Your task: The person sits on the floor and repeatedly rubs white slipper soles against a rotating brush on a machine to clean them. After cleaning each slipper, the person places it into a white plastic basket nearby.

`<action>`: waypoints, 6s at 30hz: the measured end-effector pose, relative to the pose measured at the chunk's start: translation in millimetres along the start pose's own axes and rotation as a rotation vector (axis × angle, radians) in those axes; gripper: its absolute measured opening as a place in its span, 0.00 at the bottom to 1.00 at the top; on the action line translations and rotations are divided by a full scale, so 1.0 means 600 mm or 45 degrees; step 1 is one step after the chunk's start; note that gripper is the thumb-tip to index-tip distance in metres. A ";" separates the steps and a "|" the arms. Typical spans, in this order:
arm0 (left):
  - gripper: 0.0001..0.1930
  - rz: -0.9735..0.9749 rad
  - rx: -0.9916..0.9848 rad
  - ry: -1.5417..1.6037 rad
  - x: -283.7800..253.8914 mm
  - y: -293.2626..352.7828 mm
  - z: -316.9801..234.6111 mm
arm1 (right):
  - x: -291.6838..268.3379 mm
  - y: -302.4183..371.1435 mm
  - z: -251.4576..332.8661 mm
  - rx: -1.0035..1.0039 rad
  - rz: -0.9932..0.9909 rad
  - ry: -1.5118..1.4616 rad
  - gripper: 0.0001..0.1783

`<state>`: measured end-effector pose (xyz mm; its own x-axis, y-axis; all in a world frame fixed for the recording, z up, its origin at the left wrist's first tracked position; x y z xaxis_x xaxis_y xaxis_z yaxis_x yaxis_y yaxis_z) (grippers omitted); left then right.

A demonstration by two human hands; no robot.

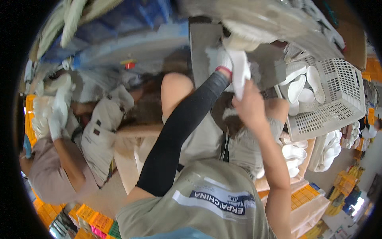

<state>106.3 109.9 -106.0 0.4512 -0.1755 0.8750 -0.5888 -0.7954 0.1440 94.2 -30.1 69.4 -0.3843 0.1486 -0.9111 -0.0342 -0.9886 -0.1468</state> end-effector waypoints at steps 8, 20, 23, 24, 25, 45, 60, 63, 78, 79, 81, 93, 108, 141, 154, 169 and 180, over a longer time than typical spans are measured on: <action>0.34 -0.005 -0.294 0.222 0.028 0.095 0.069 | -0.085 0.093 0.060 -0.179 -0.114 -0.018 0.26; 0.23 -0.018 -0.189 0.078 0.047 0.077 -0.018 | -0.066 0.035 0.007 -0.118 -0.187 -0.102 0.15; 0.20 -0.006 -0.104 -0.027 0.044 0.034 -0.061 | -0.050 -0.053 -0.015 -0.026 -0.365 -0.286 0.11; 0.19 -0.014 -0.097 -0.047 0.041 0.030 -0.066 | -0.039 -0.065 -0.024 0.028 -0.392 -0.328 0.12; 0.18 -0.028 -0.095 -0.061 0.037 0.031 -0.066 | -0.030 -0.066 -0.031 0.024 -0.452 -0.386 0.14; 0.20 -0.103 -0.030 -0.087 -0.022 0.030 -0.012 | 0.006 -0.053 -0.037 0.112 -0.734 -0.019 0.15; 0.22 -0.182 0.014 -0.012 0.002 0.117 -0.084 | -0.034 0.164 -0.106 0.571 0.134 -1.206 0.44; 0.22 -0.122 0.012 -0.044 0.028 0.111 -0.128 | -0.050 0.083 -0.096 0.646 -0.128 -1.364 0.31; 0.33 0.206 -0.238 0.032 0.098 0.152 -0.101 | -0.077 0.070 -0.055 0.153 -0.032 -0.760 0.36; 0.33 0.135 -0.183 -0.141 0.099 0.152 -0.089 | -0.073 0.114 -0.085 0.257 0.106 -0.972 0.40; 0.29 -0.003 -0.291 -0.389 0.113 0.170 -0.016 | -0.112 0.208 -0.173 0.164 0.457 -0.790 0.45; 0.19 0.038 -0.892 -0.532 0.276 0.248 0.431 | 0.182 0.336 -1.090 1.841 -0.728 -1.202 0.33; 0.14 0.053 -0.630 -0.706 0.254 0.267 0.231 | 0.217 0.293 -0.989 1.598 -1.142 -1.620 0.14; 0.15 -0.356 0.082 -1.775 -0.003 -0.019 -0.121 | -0.025 -0.059 -0.254 0.585 -0.528 -0.974 0.27; 0.16 -0.373 -0.082 -0.635 0.042 0.038 -0.019 | -0.092 -0.043 -0.175 0.330 -0.237 -0.715 0.32; 0.21 -0.366 0.114 -1.768 0.028 0.013 -0.139 | -0.040 -0.039 -0.241 0.490 -0.495 -1.027 0.19; 0.16 -0.232 -0.014 -0.951 0.042 0.055 -0.052 | 0.013 -0.043 -0.195 0.397 -0.411 -0.721 0.27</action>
<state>77.3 97.6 -64.7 0.8727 -0.3907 0.2928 -0.4666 -0.8440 0.2643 200.1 -0.5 21.1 -0.7270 0.4821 -0.4889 -0.4558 -0.8714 -0.1814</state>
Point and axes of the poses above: each hand's wrist, its own y-axis away from the middle knuckle, its own x-axis out of the palm, z = x × y, the point moved 10 cm from there along -y, towards the middle knuckle, and after that the axes turned 6 degrees about -x, right-handed, at the moved point
